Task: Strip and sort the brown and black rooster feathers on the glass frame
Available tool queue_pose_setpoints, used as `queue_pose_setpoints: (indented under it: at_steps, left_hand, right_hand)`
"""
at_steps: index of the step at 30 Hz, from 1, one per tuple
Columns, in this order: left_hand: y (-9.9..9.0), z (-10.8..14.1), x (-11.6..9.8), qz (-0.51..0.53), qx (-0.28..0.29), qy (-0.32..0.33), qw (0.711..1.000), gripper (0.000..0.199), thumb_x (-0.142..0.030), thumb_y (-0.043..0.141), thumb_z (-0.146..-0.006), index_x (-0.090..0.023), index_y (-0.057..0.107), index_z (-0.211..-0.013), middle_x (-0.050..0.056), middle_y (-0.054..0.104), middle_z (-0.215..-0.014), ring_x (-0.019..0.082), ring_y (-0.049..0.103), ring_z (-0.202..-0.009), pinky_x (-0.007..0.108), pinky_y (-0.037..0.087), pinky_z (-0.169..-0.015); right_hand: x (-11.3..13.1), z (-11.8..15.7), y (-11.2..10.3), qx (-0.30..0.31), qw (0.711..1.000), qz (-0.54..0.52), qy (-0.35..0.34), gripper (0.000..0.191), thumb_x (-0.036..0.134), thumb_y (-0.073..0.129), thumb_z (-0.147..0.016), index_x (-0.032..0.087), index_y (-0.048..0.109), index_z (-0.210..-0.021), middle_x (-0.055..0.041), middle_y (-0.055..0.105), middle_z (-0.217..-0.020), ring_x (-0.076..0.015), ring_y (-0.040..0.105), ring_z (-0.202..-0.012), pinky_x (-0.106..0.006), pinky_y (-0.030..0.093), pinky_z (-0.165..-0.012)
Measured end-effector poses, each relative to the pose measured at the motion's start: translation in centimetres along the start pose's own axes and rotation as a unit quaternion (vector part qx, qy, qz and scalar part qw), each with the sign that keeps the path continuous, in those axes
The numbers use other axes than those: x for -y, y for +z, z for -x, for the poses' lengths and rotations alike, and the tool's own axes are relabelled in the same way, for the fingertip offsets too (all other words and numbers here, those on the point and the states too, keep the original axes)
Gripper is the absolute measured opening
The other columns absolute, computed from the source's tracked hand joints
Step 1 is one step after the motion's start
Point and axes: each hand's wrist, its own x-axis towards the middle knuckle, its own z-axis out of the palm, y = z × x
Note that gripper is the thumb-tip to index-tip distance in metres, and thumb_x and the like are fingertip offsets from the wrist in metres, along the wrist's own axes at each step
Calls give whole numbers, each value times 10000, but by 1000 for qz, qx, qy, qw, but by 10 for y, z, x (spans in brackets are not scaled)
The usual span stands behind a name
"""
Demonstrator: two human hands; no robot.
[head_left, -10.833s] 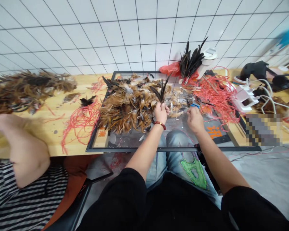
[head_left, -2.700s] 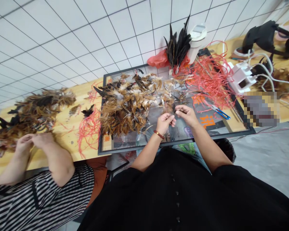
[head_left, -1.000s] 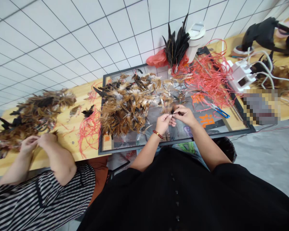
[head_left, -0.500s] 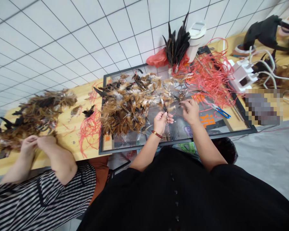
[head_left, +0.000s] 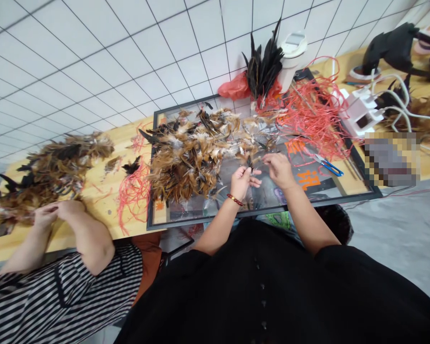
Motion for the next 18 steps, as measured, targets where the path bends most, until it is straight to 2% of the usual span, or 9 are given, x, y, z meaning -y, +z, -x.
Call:
queue_pose_setpoints:
  at_steps: [3, 5, 12, 15, 18]
  left_hand:
    - [1, 0, -1, -18, 4, -10, 1000, 314, -416, 635, -884, -177, 438, -831, 39, 746, -785, 104, 647, -480, 197, 498, -467]
    - [3, 1, -2, -26, -2, -15, 1000, 308, -413, 636, -884, -173, 449, -836, 38, 741, -784, 97, 643, -480, 195, 499, -475]
    - [1, 0, -7, -10, -10, -33, 999, 295, -391, 655, -881, -172, 462, -838, -8, 687, -671, 87, 620, -471, 189, 489, -496]
    - [-8, -1, -14, 12, 26, -62, 998, 290, -395, 650, -889, -163, 479, -852, 32, 722, -727, 101, 643, -507, 202, 502, -513]
    - [-14, -2, -18, 26, 61, -93, 993, 317, -441, 626, -900, -148, 508, -866, 80, 746, -778, 121, 666, -536, 215, 510, -512]
  right_hand:
    - [7, 0, 0, 54, 996, 73, -29, 233, 108, 457, -881, 229, 650, -932, -74, 708, -917, -238, 569, -904, -390, 388, -804]
    - [9, 0, -1, 65, 993, 92, -43, 263, 87, 471, -857, 230, 668, -957, -77, 710, -937, -242, 553, -915, -394, 385, -801]
    - [6, 2, -3, 22, 996, 34, -81, 345, 64, 439, -851, 239, 692, -1007, -83, 704, -966, -238, 547, -929, -400, 444, -828]
    - [6, 1, -2, 10, 992, 35, -118, 343, 57, 431, -857, 228, 687, -1008, -82, 708, -958, -231, 551, -917, -389, 466, -826]
    - [6, 0, -2, 19, 992, 28, -119, 335, 57, 430, -855, 226, 682, -995, -82, 710, -964, -229, 564, -926, -391, 481, -836]
